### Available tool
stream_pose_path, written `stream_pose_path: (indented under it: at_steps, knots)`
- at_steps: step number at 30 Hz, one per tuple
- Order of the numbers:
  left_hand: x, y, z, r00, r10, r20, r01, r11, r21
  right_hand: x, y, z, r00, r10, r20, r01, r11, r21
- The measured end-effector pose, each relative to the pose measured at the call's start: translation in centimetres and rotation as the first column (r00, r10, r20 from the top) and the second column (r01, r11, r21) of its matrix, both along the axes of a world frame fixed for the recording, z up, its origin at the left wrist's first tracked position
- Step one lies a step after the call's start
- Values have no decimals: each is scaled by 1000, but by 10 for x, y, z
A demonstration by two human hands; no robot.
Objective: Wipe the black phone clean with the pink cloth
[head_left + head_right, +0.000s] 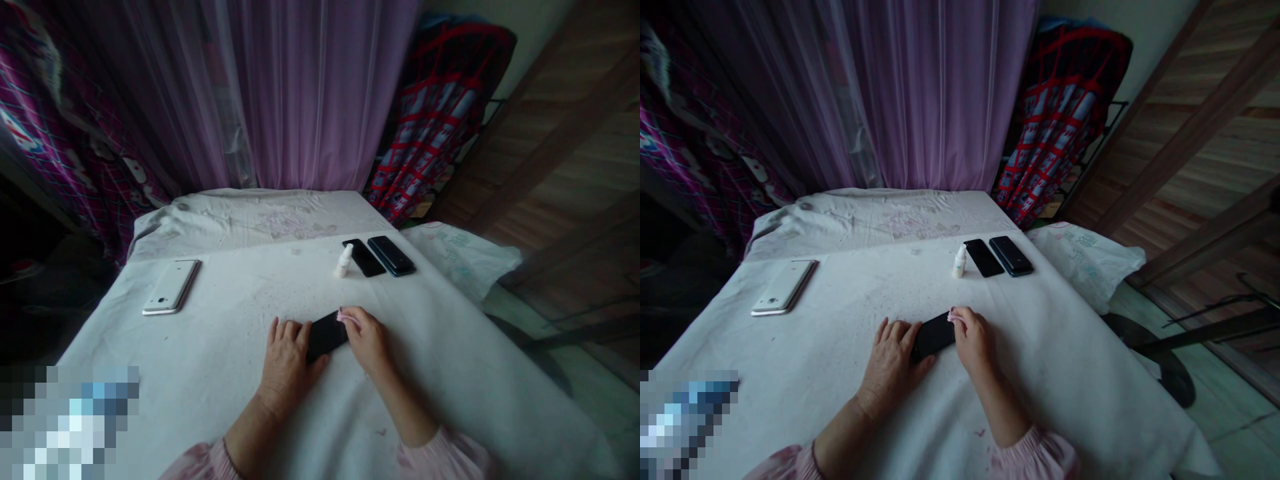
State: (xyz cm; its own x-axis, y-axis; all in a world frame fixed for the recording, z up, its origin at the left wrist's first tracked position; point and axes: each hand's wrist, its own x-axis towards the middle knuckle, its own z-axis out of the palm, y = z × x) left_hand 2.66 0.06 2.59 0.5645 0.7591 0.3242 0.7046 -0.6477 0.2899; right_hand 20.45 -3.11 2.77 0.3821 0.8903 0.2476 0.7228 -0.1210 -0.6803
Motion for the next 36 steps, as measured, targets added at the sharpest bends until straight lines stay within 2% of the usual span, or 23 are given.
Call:
stream_pose_path:
  at_steps: [4, 11, 15, 19, 22, 27, 29, 32, 36]
  knots:
    - [-1, 1, -1, 1000, 1, -1, -1, 1000, 7, -3, -23, -2, 991, 77, 109, -89, 990, 111]
    - [-19, 8, -17, 991, -105, 80, 101, 994, 50, 4, -17, -6, 965, 53, 258, -100, 980, 173]
    - [-19, 11, -24, 984, -95, 149, 82, 992, 91, -24, -20, -4, 908, 169, 385, -258, 947, 193]
    - [-17, 12, -24, 972, -109, 206, 88, 990, 106, -47, -23, -4, 865, 300, 402, -380, 915, 136]
    - [-17, 12, -21, 972, -104, 211, 91, 993, 73, -40, -22, -9, 877, 262, 403, -339, 932, 131]
    - [-17, 13, -19, 979, -69, 190, 71, 997, -1, -7, -13, -13, 888, 65, 454, -135, 983, 122]
    - [-17, 13, -19, 980, -69, 186, 74, 997, -23, -2, -10, -11, 879, 34, 476, -87, 992, 91]
    - [-17, 13, -19, 977, -75, 200, 82, 996, -27, -11, -6, -6, 878, 67, 474, -107, 993, 58]
    - [-17, 13, -19, 971, -67, 228, 70, 998, -6, -38, -6, -1, 874, 225, 431, -262, 965, 28]
